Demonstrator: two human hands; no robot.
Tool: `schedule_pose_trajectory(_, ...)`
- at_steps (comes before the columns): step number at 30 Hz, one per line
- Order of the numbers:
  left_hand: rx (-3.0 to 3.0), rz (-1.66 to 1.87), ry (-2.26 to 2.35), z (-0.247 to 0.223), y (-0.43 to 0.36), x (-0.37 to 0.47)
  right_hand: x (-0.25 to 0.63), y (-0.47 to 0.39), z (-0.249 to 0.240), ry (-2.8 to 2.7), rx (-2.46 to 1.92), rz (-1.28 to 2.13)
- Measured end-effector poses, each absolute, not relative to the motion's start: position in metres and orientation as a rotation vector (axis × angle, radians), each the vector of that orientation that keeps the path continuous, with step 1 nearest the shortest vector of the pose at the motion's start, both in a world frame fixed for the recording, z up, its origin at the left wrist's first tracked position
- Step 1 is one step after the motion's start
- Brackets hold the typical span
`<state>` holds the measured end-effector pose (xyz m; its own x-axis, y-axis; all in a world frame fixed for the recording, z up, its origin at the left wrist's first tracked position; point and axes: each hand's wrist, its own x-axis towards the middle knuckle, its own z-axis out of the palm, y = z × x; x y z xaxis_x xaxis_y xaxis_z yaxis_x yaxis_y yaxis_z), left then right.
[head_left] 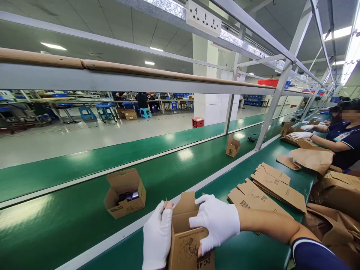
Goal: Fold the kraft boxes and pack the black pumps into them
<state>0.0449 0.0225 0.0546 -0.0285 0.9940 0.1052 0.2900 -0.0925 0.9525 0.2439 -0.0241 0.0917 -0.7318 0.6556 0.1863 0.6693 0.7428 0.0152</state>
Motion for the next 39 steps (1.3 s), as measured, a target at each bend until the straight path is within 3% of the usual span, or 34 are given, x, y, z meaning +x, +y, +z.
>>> schedule_pose_trajectory(7,1.697,0.895,0.947,0.074,0.007,0.047,0.255,-0.016,0.099,-2.876,-1.04,-0.125)
schedule_pose_trajectory(14,2.038,0.784,0.858,0.076,0.006,0.046,0.264,-0.018,0.122,-2.824,-1.027,-0.153)
schedule_pose_trajectory(19,2.097,0.851,0.897,0.082,0.002,0.052,0.281,-0.01,0.131,-2.264,-1.033,0.048)
schedule_pose_trajectory(21,2.082,0.851,0.914,0.084,-0.001,0.052,0.292,-0.004,0.129,-1.917,-1.163,0.205)
schedule_pose_trajectory(24,2.059,0.858,0.899,0.087,-0.005,0.052,0.3,0.003,0.119,-1.698,-1.302,0.755)
schedule_pose_trajectory(29,2.032,0.941,0.758,0.088,-0.01,0.056,0.286,0.005,0.086,-1.366,-1.064,1.589)
schedule_pose_trajectory(34,2.02,0.948,0.716,0.085,-0.01,0.057,0.283,0.014,0.075,-1.312,-0.987,1.81)
schedule_pose_trajectory(39,2.018,0.994,0.613,0.08,-0.007,0.055,0.305,0.027,0.104,-1.686,-0.825,1.85)
